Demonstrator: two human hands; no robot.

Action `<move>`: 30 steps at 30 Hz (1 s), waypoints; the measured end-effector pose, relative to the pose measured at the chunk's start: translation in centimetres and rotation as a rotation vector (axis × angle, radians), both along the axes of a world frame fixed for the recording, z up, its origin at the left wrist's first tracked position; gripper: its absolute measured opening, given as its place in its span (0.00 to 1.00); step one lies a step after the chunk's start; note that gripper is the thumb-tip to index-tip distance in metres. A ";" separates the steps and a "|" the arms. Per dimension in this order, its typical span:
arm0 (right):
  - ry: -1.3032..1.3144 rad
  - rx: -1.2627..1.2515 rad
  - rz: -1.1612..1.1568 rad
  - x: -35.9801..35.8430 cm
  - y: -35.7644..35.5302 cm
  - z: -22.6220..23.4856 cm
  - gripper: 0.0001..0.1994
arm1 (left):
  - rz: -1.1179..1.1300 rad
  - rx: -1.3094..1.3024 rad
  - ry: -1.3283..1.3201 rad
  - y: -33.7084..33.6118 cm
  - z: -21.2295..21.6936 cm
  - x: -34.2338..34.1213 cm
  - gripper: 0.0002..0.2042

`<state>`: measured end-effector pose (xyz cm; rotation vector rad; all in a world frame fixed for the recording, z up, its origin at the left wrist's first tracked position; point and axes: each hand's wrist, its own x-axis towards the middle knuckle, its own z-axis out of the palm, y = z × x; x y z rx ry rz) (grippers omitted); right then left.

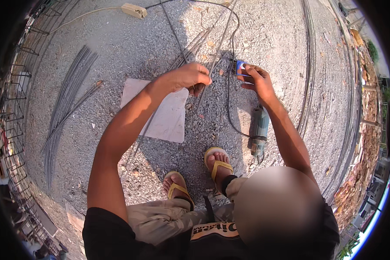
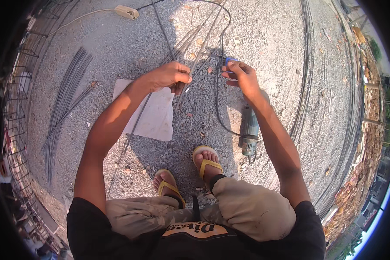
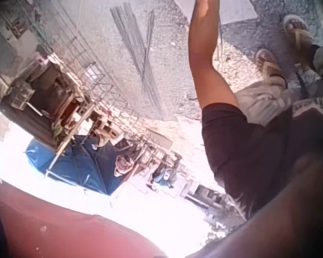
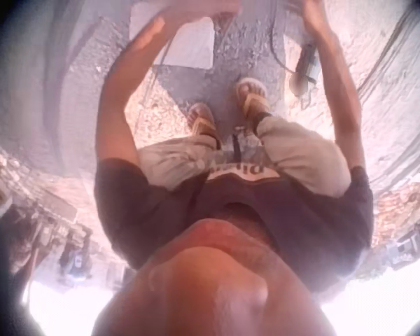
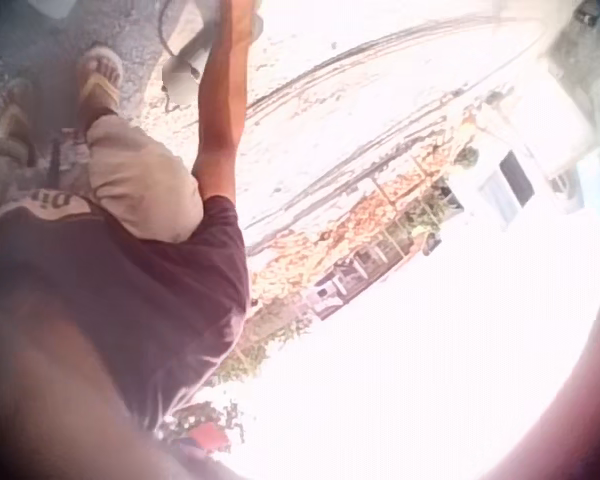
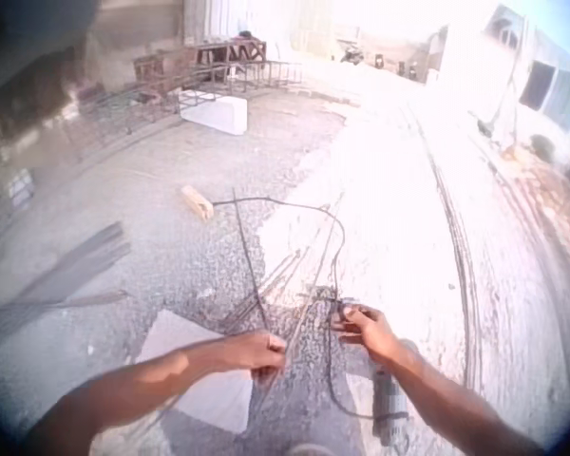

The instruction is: The person measures and marks metal rods by hand, then uses an angle grinder to cut the rods into shorter pieces while sitting on the gravel ground.

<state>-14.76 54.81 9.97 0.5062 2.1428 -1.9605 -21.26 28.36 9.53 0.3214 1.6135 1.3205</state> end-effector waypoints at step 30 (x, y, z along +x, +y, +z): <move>-0.474 -0.465 0.427 10.2 -24.0 -5.8 0.17 | 0.635 -0.834 0.435 -20.9 -5.2 36.6 0.10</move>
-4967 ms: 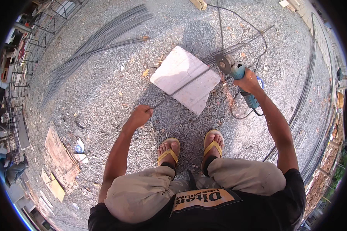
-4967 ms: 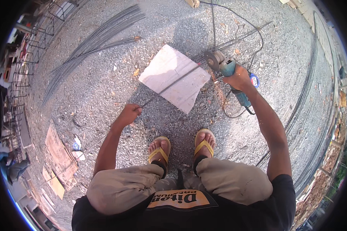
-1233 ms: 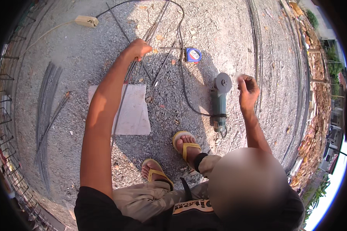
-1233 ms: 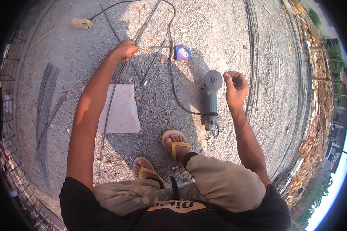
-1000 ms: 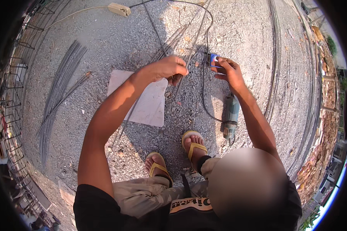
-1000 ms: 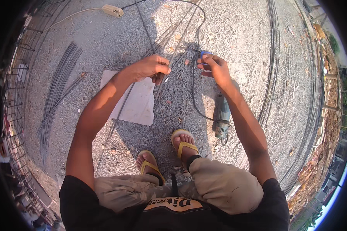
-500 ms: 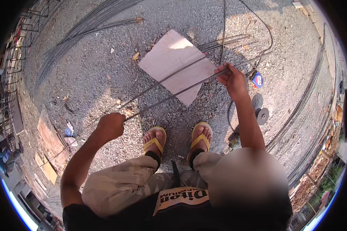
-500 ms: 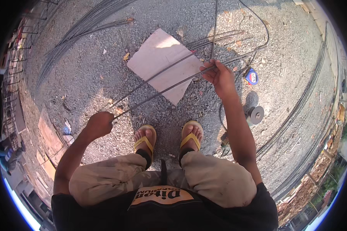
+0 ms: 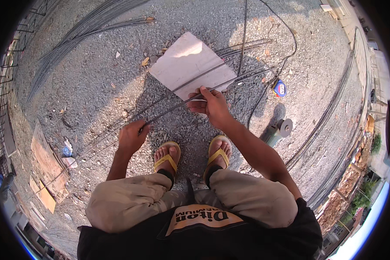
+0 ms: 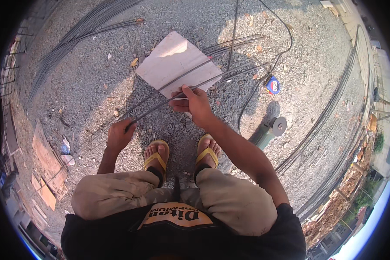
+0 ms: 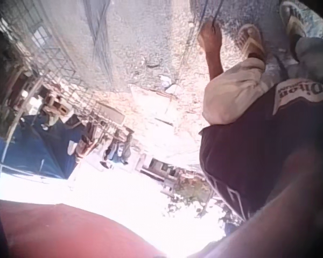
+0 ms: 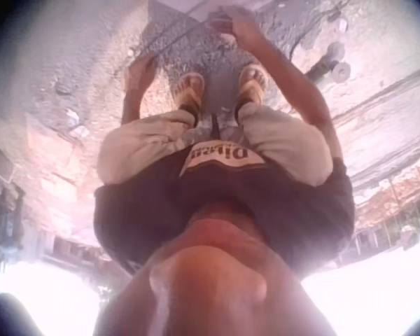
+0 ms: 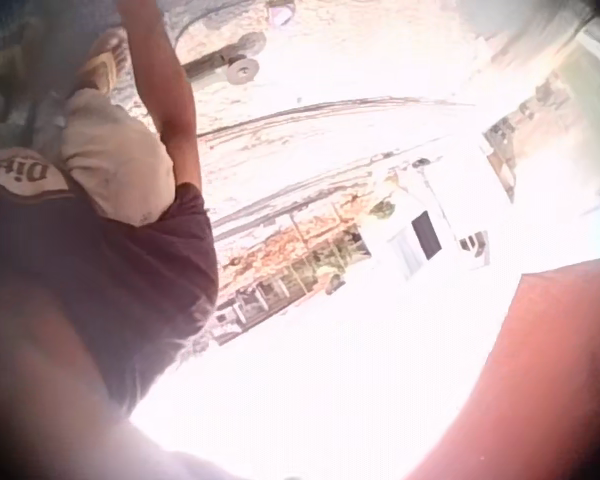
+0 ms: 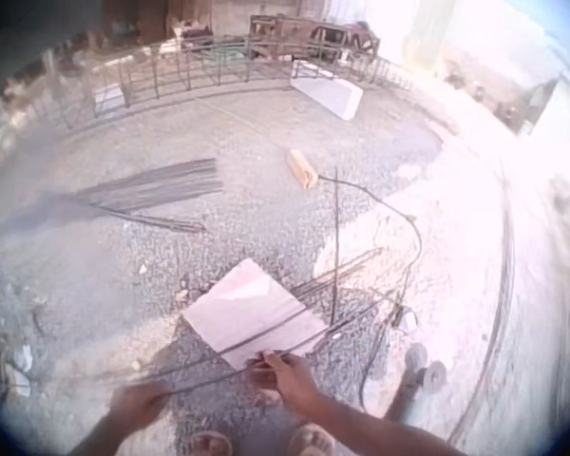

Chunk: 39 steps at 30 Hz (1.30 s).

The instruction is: The person measures and marks metal rods by hand, then uses an angle grinder to cut the rods into shorter pieces while sitting on the gravel ground.

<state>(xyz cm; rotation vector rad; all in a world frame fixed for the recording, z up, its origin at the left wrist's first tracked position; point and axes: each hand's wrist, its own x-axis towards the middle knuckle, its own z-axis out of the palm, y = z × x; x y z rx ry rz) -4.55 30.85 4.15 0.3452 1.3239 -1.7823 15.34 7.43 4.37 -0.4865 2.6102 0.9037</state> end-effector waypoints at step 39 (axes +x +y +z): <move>0.061 0.333 0.261 -4.3 -3.4 -1.7 0.18 | 0.077 -0.434 0.524 -5.7 -3.8 3.4 0.03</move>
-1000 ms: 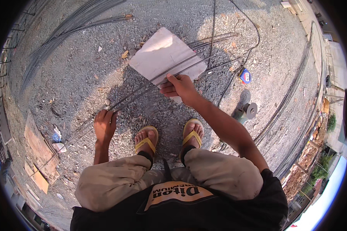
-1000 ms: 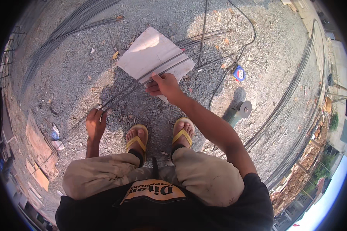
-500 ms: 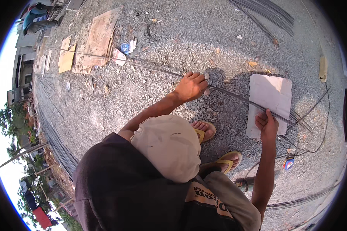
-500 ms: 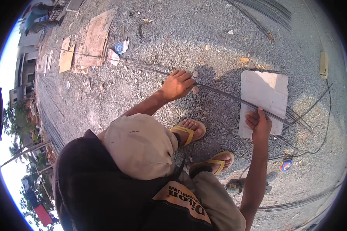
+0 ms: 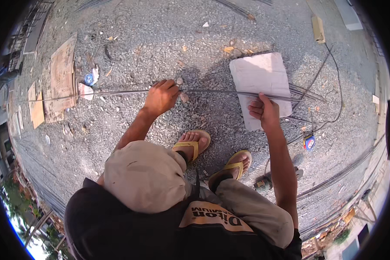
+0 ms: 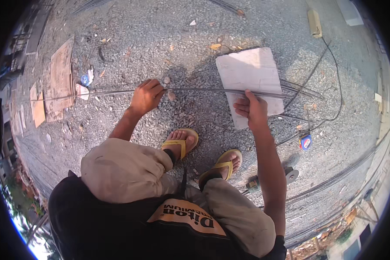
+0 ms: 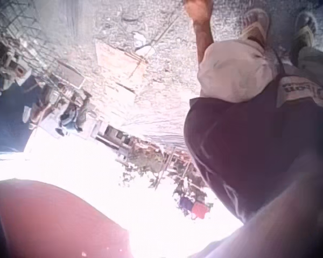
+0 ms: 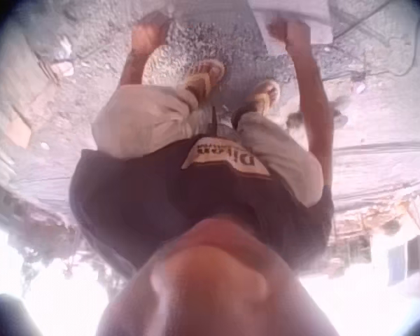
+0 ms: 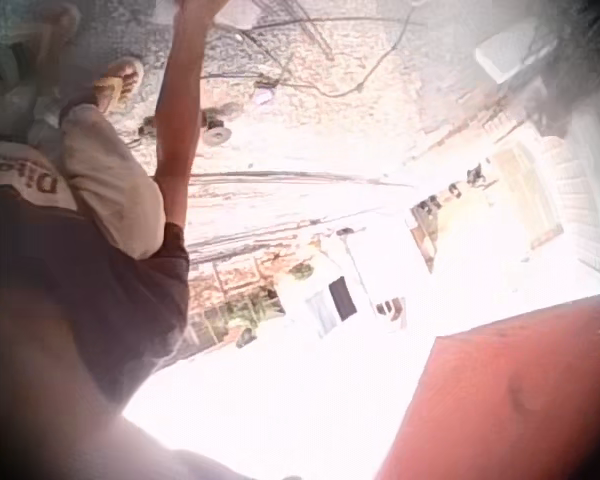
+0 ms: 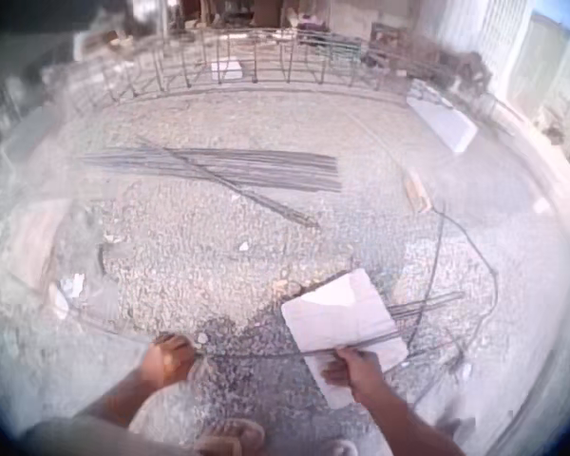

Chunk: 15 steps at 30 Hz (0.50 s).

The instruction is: The person measures and marks metal rods by hand, then uses an angle grinder to cut the rods into shorter pieces while sitting on the gravel ground.

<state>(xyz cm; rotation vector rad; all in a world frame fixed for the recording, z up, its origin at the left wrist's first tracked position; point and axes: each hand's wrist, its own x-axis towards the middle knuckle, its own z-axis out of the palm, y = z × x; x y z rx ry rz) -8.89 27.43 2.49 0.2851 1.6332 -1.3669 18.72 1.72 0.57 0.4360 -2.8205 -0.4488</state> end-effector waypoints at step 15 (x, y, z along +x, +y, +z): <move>-0.020 -0.027 -0.047 0.9 0.4 -0.2 0.16 | 0.021 0.146 0.019 0.6 1.2 0.3 0.04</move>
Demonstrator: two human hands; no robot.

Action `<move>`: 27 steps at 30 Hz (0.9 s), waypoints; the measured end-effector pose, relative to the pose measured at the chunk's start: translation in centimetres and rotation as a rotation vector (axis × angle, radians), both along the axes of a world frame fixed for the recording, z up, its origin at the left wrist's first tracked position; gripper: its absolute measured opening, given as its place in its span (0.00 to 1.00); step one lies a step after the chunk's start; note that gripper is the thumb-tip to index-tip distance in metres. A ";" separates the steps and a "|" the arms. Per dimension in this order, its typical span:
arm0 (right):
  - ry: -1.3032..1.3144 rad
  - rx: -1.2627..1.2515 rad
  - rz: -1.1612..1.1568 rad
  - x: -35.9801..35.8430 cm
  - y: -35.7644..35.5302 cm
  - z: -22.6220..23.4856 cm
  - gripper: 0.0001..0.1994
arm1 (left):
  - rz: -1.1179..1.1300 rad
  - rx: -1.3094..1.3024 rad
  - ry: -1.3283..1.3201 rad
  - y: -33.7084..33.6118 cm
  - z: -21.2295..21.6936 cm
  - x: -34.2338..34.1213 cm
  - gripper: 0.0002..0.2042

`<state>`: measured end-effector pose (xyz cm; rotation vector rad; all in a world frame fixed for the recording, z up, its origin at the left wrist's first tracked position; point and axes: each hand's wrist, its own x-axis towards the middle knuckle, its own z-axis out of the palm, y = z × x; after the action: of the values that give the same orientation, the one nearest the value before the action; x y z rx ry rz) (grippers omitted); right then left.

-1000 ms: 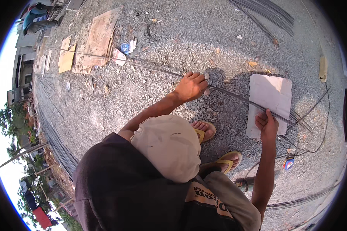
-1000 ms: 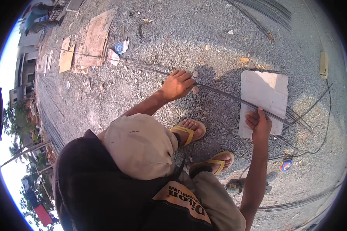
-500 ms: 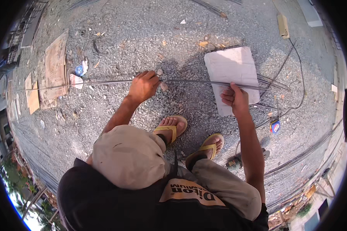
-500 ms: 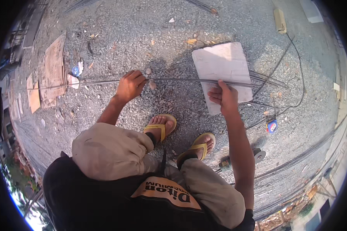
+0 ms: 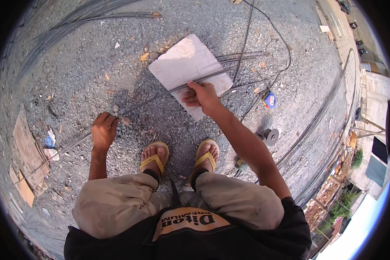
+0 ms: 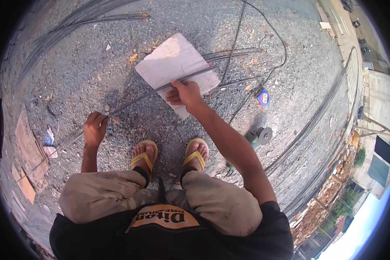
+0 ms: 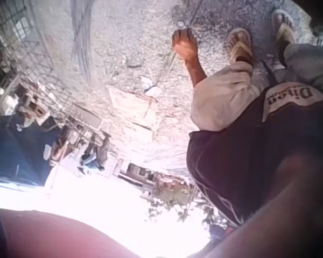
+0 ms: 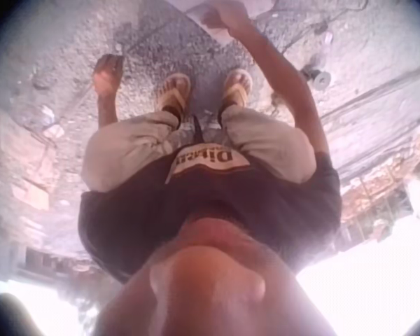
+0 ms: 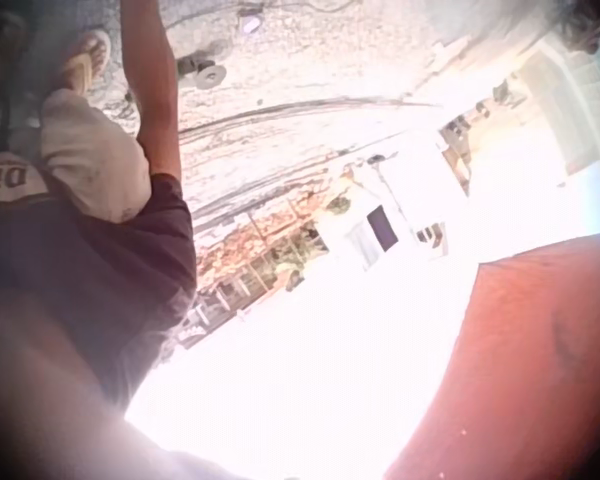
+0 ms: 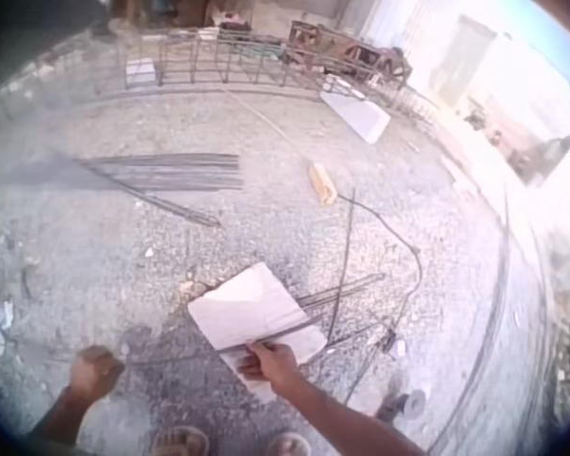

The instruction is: The person measures and marks metal rods by hand, then uses an angle grinder to cut the rods into shorter pieces while sitting on the gravel ground.

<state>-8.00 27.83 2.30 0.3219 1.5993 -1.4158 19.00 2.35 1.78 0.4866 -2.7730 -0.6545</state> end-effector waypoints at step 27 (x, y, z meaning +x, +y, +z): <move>0.108 0.096 -0.031 0.5 -0.4 -0.9 0.14 | 0.019 -0.089 -0.035 -1.3 -3.2 4.9 0.11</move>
<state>-7.45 27.45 1.36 0.3324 1.7611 -1.4029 23.91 1.07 -1.40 0.5093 -2.8120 -0.5205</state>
